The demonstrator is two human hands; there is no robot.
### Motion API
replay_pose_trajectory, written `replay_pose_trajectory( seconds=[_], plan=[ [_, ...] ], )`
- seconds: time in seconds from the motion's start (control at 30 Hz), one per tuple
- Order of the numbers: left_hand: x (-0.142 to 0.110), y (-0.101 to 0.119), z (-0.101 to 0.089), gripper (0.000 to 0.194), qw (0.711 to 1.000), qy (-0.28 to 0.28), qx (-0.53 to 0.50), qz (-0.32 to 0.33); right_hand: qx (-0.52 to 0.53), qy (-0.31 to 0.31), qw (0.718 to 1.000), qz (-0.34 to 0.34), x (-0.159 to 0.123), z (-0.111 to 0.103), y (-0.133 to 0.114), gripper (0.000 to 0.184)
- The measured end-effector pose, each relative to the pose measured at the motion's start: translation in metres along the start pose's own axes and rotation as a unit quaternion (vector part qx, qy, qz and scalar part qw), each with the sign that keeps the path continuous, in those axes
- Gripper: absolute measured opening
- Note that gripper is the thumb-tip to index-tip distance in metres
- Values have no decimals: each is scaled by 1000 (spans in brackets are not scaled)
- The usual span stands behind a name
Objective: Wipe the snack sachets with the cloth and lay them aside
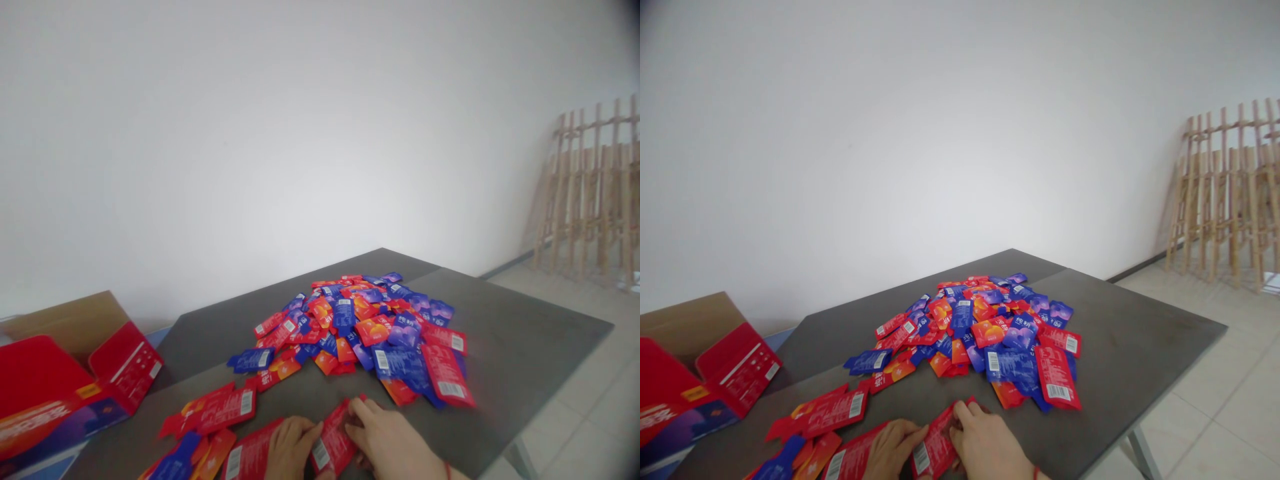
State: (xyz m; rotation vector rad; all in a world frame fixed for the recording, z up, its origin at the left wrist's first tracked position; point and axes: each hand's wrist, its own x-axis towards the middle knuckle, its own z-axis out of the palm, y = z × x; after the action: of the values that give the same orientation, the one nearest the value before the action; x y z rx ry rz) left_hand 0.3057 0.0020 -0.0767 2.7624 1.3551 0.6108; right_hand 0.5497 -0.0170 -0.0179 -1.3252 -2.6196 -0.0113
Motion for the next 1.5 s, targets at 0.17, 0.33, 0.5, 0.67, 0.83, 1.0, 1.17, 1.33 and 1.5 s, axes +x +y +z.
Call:
replay_pose_trajectory(
  seconds=[0.17, 0.33, 0.5, 0.67, 0.83, 1.0, 1.17, 1.33, 1.5],
  plan=[
    [2, 4, 0, 64, 998, 6, 34, 52, -10, 25, 998, -62, 20, 14, -28, 13],
    [-9, -7, 10, 64, 985, 102, 118, 78, -9, -2, 1000, -21, 22, 14, -31, 15],
    [-9, -12, 10, 66, 977, 108, 155, 97, -18, -32, 994, 103, 16, -9, -15, 25],
    [-7, -15, 11, 64, 977, 105, 151, 108, -39, -24, 998, 54, 28, -1, -28, 23],
    [-9, -18, 18, 68, 980, 102, 144, 96, -66, 45, 997, -12, 41, 28, -41, 16],
    [-13, -15, 28, 61, 983, 113, 142, 40, -56, 107, 988, -96, 26, 32, -23, 10],
    [-14, -15, 34, 56, 983, 115, 143, 32, -26, 122, 990, -71, 9, 28, -11, 8],
    [-13, -16, 31, 65, 985, 93, 143, 28, -60, 99, 991, -61, 29, 42, -28, 10],
    [-14, -14, 30, 69, 986, 61, 156, 11, -46, 108, 985, -123, 38, 57, -32, 13]
  ],
)
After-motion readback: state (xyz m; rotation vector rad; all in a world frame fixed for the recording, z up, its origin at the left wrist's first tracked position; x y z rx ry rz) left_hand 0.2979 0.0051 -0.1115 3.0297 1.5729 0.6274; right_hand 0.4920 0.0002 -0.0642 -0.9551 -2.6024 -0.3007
